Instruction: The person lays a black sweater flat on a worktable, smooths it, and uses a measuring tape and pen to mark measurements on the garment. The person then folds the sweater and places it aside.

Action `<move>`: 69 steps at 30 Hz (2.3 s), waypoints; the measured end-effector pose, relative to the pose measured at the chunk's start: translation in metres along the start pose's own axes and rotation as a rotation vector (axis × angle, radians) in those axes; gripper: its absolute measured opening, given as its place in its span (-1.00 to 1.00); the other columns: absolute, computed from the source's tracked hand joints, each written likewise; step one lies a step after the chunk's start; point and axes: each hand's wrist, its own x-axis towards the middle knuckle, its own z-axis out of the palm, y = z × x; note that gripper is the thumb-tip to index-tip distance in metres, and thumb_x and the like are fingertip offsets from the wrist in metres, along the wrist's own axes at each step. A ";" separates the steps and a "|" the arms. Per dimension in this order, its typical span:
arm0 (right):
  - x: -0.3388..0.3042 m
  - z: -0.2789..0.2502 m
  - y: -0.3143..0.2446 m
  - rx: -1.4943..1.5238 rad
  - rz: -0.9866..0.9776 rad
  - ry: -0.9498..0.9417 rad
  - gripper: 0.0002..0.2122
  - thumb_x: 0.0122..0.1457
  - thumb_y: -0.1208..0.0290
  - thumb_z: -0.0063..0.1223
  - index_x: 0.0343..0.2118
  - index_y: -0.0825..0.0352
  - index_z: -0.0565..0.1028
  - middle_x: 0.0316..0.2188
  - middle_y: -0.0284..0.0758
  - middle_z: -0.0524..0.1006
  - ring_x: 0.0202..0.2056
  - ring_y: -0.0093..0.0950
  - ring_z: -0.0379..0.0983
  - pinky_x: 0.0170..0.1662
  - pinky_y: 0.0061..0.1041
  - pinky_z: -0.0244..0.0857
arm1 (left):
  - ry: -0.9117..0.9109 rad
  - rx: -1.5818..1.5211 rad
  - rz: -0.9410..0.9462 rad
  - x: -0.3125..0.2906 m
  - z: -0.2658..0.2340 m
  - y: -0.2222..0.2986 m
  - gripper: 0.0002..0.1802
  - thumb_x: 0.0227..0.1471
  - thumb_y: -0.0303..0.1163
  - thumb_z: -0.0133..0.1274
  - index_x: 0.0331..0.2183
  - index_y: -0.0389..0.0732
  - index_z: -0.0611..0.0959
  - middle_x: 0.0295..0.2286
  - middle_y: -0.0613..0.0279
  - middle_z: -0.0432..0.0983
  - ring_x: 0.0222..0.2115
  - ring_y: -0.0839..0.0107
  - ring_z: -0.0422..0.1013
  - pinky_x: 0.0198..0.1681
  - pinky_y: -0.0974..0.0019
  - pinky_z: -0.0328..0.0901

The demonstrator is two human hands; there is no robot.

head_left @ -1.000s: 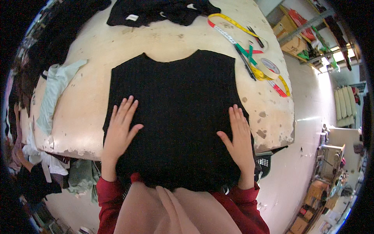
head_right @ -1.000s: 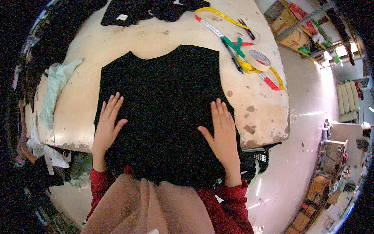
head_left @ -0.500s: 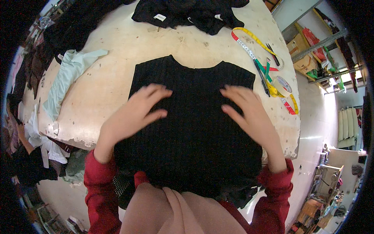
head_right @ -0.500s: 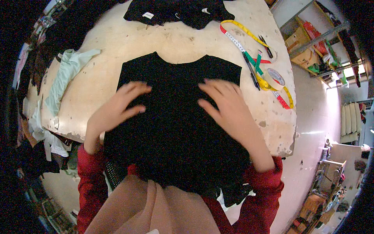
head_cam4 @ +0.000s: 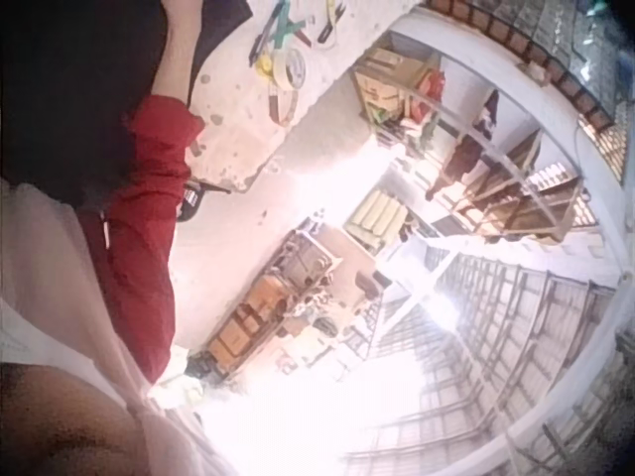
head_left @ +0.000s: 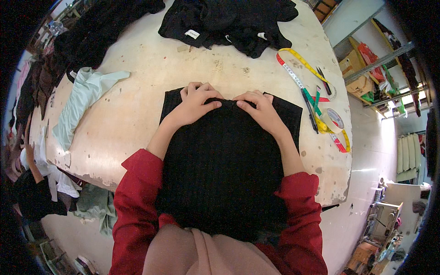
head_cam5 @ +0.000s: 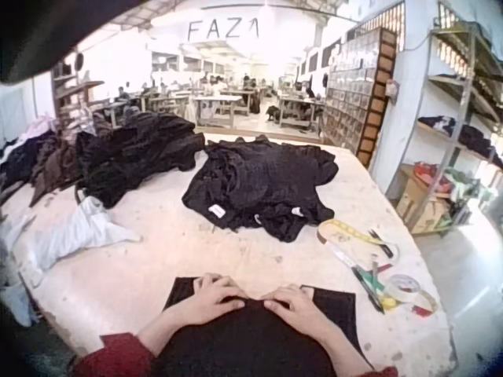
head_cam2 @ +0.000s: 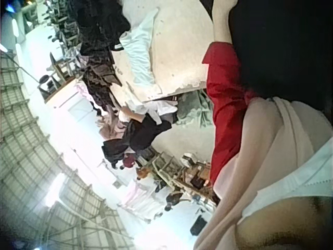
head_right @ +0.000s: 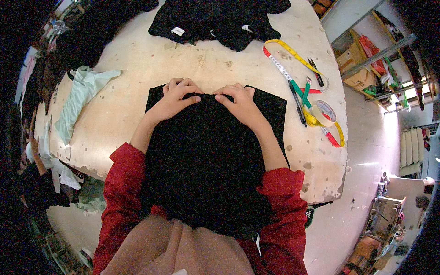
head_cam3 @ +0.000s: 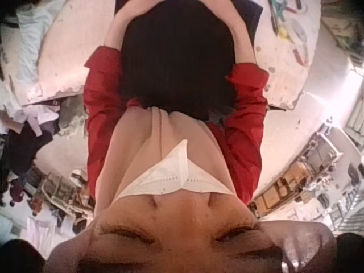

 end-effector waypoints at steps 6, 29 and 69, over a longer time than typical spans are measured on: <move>0.003 -0.001 0.003 0.140 -0.015 -0.002 -0.67 0.23 0.36 0.03 0.05 0.11 0.33 -0.34 -0.52 0.58 -0.23 -0.56 0.38 0.11 -0.30 -0.16 | 0.050 0.004 -0.014 0.000 0.004 0.004 -0.74 0.09 -0.17 0.08 -0.16 0.03 0.61 -0.10 0.37 0.44 0.15 0.10 0.07 0.21 -0.07 -0.17; 0.026 -0.006 0.042 0.006 -0.262 0.218 -0.60 0.26 0.14 -0.05 0.08 0.23 0.38 -0.11 -0.10 0.54 -0.08 -0.11 0.49 0.17 -0.21 0.18 | 0.213 -0.563 0.415 0.060 0.018 -0.029 -0.67 0.16 -0.11 0.05 -0.08 0.00 0.61 -0.15 0.26 0.53 -0.02 0.31 0.34 0.16 0.16 0.10; -0.218 0.017 -0.036 -0.613 0.290 0.098 -0.40 0.29 -0.04 -0.24 0.32 0.16 0.12 0.35 -0.23 0.06 0.35 -0.17 -0.09 0.35 -0.10 -0.23 | 0.150 0.344 -0.118 -0.214 0.018 0.016 -0.05 0.05 0.20 -0.03 0.29 -0.16 0.12 0.29 0.11 0.00 0.30 0.10 -0.06 0.32 0.04 -0.11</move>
